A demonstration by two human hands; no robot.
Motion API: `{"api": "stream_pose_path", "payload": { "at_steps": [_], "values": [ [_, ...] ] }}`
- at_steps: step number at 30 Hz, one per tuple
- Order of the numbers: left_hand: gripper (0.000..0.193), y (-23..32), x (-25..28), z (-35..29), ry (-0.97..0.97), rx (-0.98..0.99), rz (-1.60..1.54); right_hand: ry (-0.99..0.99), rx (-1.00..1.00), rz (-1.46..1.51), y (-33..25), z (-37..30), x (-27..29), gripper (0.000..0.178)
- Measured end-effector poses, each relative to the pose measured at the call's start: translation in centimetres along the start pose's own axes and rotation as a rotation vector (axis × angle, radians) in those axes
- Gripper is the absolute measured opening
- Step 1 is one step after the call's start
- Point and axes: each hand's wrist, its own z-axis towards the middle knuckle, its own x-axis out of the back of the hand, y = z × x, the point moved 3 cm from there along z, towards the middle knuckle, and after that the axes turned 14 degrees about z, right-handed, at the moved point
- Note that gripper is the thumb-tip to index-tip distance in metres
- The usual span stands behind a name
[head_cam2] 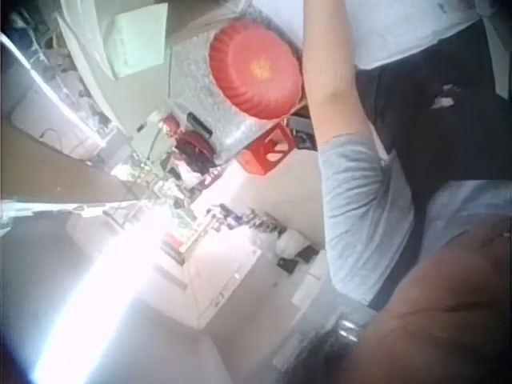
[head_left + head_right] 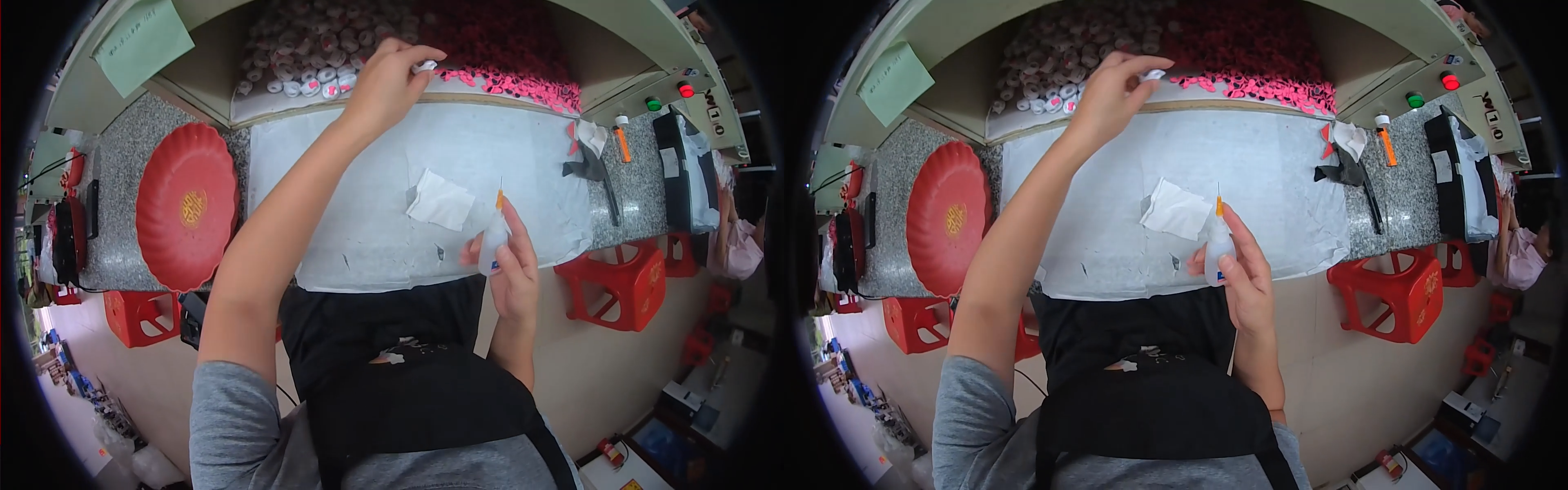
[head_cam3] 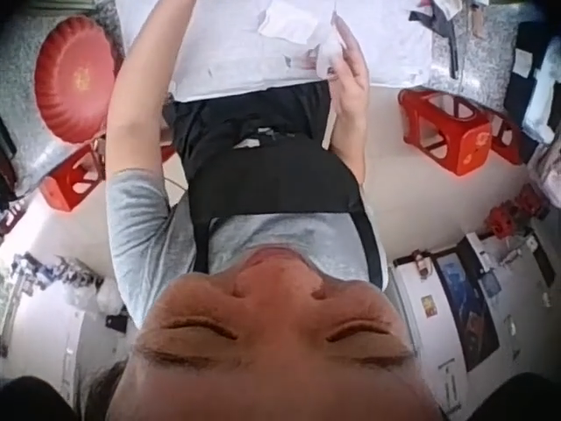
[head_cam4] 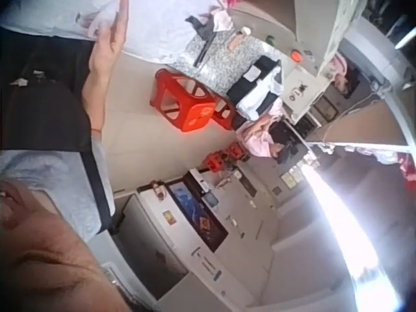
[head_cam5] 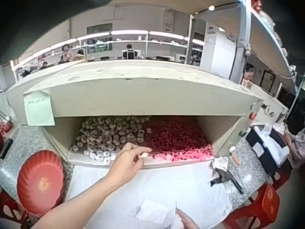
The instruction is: Trimming toy components with a knife and applying adhesive using a squeeze bottle on a factory assembly line.
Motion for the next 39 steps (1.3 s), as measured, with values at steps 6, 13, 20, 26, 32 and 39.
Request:
{"api": "stream_pose_path", "payload": {
  "at_steps": [6, 13, 20, 26, 32, 39],
  "values": [
    [0.023, 0.9, 5.8, -13.1, -0.087, 0.457, -0.798, 0.018, -0.006, 0.189, 2.6, 3.0, -1.3, 0.052],
    [0.021, -3.6, 10.6, -20.8, 0.248, 0.694, -0.936, 0.157, 0.199, -0.02, 1.3, 3.9, -1.0, 0.05],
    [0.022, -1.4, 7.9, -19.1, 0.05, 0.683, -1.223, 0.093, -0.009, -0.249, 5.3, 2.9, -3.8, 0.046],
    [0.029, -0.4, 6.2, -17.1, 0.04, 0.652, -1.343, -0.039, -0.071, -0.239, 6.4, 3.6, -6.7, 0.047],
    [0.037, 1.5, 3.6, -16.2, -0.054, 0.559, -1.402, 0.103, 0.161, -0.194, 1.1, 1.7, -4.3, 0.033],
    [0.037, 3.0, 2.0, -16.3, -0.157, 0.574, -1.493, 0.128, 0.251, -0.09, -0.4, 0.5, -4.3, 0.031]
  ]
}}
